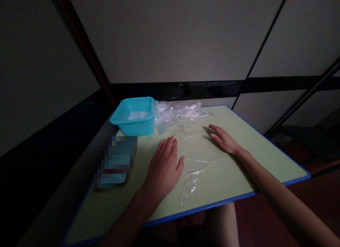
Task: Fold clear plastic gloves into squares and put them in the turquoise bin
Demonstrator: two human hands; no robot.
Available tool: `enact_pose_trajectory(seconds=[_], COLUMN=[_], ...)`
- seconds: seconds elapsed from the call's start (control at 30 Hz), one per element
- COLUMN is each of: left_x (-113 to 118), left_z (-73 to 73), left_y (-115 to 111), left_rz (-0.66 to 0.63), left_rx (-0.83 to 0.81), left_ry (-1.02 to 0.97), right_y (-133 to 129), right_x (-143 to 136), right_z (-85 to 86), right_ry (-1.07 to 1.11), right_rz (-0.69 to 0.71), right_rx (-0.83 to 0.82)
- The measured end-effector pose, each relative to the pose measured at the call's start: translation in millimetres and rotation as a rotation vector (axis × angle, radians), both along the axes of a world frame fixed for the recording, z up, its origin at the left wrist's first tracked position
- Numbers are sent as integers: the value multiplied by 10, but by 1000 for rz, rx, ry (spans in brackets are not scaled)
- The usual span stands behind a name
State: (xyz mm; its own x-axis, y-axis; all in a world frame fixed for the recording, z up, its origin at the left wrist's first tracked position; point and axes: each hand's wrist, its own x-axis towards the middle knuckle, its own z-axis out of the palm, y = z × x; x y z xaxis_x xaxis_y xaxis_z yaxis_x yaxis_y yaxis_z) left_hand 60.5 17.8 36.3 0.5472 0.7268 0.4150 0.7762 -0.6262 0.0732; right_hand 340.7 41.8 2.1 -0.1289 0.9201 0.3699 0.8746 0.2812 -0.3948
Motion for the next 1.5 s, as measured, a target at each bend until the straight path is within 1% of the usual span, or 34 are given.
enact_pose_trajectory(seconds=[0.07,0.13,0.2,0.23,0.3,0.37,0.53,0.6,0.7,0.8,0.93,1.07,1.2,1.33,1.5], left_x=[-27,-41,-44,-44,-42,-40,-39,-40,-42,-43,-46,-53,-58,-55,-51], left_z=[-128,-280,-398,-434,-459,-447,-428,-441,-457,-461,-450,-434,-428,-424,-412], left_y=[-284,-481,-576,-592,-587,-567,-560,-567,-573,-571,-575,-593,-604,-604,-609], left_rz=[41,86,109,115,126,146,160,152,152,156,161,173,176,183,189], left_rx=[-19,-27,-34,-39,-51,-67,-107,-108,-97,-84,-72,-51,-31,-29,-42], left_ry=[-56,-93,-94,-84,-56,-22,37,31,16,15,32,75,102,118,127], right_y=[6,13,7,-6,-64,-164,-452,-519,-554,-551,-558,-588,-600,-589,-564], right_x=[7,6,-32,-74,-220,-441,-1060,-1223,-1348,-1377,-1350,-1326,-1294,-1146,-820], right_z=[-8,-13,-7,3,41,103,258,276,243,168,73,40,27,-5,-47], right_ry=[-12,-30,-47,-54,-67,-86,-114,-122,-142,-174,-235,-298,-332,-361,-439], right_rz=[-8,-22,-45,-56,-60,-13,245,312,361,362,296,215,191,141,33], right_rx=[9,16,21,23,24,19,-25,-46,-82,-108,-121,-124,-104,-100,-121])
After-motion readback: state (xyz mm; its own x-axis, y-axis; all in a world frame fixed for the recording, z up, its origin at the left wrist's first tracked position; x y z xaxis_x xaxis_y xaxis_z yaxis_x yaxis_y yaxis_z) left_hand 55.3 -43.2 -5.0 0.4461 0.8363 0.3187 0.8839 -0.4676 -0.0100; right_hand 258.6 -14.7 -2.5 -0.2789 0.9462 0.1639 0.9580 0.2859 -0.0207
